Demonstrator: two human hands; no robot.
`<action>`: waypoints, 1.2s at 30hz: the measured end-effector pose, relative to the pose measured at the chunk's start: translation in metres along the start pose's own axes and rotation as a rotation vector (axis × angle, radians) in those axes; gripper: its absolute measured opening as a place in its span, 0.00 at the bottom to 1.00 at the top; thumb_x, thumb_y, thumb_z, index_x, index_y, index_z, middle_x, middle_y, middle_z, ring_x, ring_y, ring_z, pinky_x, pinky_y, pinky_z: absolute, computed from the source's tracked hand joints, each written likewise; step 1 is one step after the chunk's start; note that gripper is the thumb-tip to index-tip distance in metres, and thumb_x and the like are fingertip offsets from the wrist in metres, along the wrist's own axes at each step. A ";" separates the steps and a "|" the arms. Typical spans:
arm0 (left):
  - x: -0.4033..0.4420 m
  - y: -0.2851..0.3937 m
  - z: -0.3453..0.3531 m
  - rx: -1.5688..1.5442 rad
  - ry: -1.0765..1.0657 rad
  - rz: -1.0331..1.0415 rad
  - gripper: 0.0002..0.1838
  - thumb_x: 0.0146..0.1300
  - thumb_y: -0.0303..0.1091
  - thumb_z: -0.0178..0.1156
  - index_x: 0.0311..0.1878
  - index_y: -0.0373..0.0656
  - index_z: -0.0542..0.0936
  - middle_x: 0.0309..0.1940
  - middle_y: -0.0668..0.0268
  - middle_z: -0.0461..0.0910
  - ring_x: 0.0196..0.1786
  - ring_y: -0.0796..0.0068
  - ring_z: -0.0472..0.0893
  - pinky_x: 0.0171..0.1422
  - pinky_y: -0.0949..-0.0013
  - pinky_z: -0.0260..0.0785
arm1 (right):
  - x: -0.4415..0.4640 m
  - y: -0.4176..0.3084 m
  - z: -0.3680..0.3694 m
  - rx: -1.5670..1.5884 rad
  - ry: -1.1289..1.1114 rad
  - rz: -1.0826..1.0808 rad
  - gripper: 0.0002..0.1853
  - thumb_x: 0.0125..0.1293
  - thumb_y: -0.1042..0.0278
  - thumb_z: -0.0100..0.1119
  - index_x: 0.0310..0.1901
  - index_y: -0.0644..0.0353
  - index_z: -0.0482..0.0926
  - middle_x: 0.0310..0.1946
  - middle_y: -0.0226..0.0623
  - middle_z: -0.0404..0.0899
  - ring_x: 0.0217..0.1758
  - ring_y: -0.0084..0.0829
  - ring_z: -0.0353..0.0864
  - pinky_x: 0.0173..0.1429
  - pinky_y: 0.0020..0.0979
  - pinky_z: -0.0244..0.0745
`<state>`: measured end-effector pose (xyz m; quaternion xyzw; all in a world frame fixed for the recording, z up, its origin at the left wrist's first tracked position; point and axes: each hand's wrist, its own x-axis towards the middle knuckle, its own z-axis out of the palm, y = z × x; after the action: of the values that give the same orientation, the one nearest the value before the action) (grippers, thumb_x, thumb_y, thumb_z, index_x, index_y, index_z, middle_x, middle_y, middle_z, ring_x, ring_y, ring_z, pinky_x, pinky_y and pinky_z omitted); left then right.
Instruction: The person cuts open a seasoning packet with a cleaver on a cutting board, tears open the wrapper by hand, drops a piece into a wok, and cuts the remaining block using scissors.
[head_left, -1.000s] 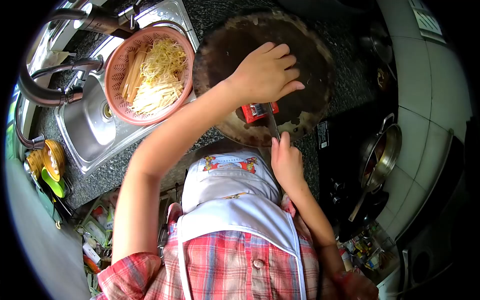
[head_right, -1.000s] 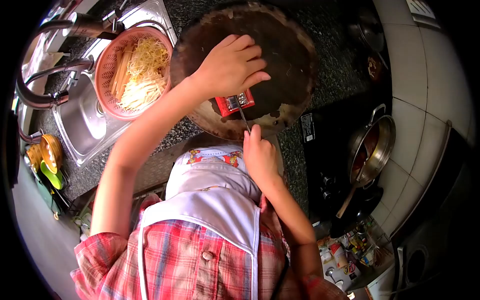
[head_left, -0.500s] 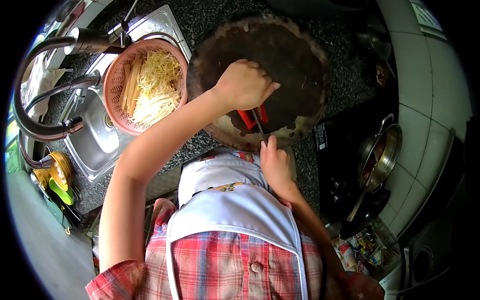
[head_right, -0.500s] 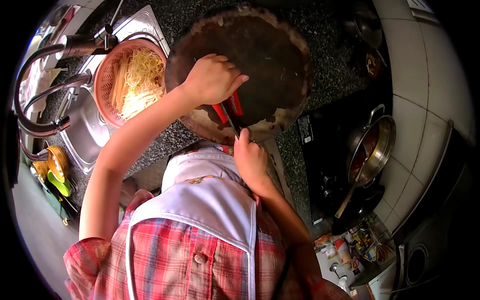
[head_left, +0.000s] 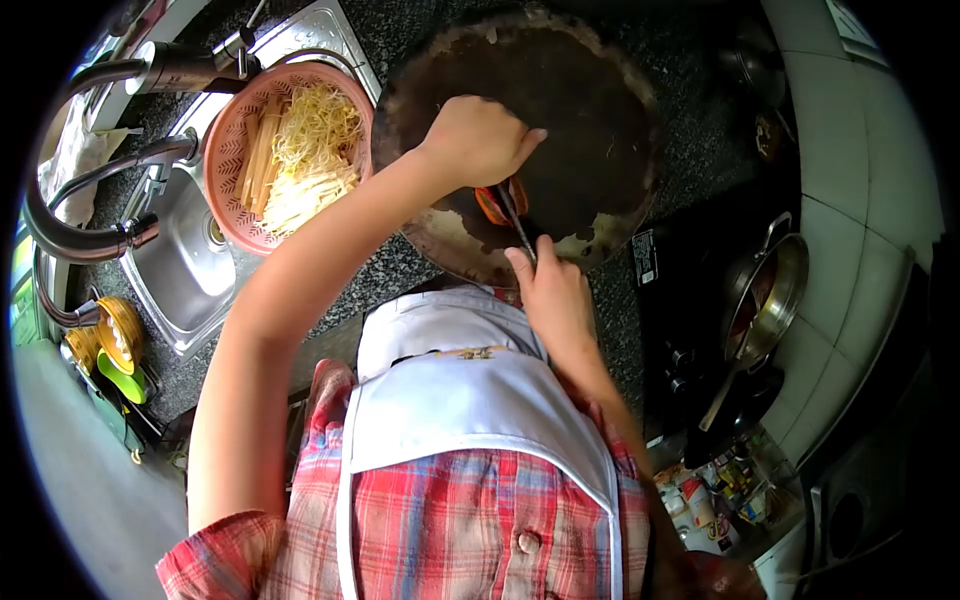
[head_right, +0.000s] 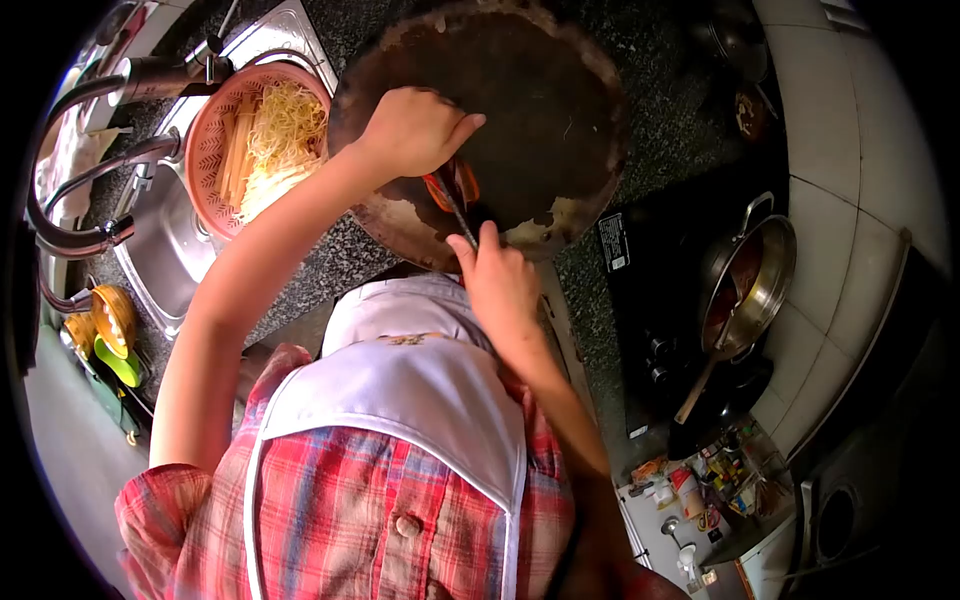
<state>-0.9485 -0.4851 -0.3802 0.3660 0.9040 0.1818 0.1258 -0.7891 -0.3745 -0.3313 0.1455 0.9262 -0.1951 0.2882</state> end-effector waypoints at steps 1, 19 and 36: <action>0.001 -0.002 0.003 -0.001 0.003 -0.006 0.24 0.64 0.46 0.46 0.17 0.43 0.78 0.17 0.59 0.76 0.26 0.57 0.77 0.32 0.59 0.70 | 0.001 0.009 0.019 -0.079 0.305 -0.190 0.17 0.66 0.52 0.48 0.37 0.60 0.67 0.27 0.49 0.75 0.21 0.51 0.77 0.23 0.47 0.72; -0.011 0.012 0.016 -0.058 0.357 0.061 0.22 0.61 0.43 0.50 0.14 0.43 0.75 0.17 0.62 0.76 0.26 0.60 0.77 0.32 0.61 0.69 | 0.013 0.012 0.031 -0.152 0.287 -0.273 0.11 0.65 0.65 0.48 0.34 0.61 0.60 0.16 0.51 0.73 0.19 0.54 0.75 0.21 0.48 0.70; -0.028 0.019 0.018 -0.038 0.367 0.023 0.21 0.61 0.42 0.51 0.14 0.43 0.73 0.17 0.61 0.74 0.26 0.58 0.75 0.31 0.59 0.68 | -0.002 0.006 0.039 -0.156 0.309 -0.220 0.07 0.65 0.67 0.45 0.37 0.59 0.62 0.19 0.48 0.76 0.20 0.52 0.76 0.22 0.47 0.72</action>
<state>-0.9108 -0.4880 -0.3853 0.3345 0.9040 0.2637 -0.0363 -0.7662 -0.3871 -0.3615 0.0488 0.9819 -0.1285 0.1300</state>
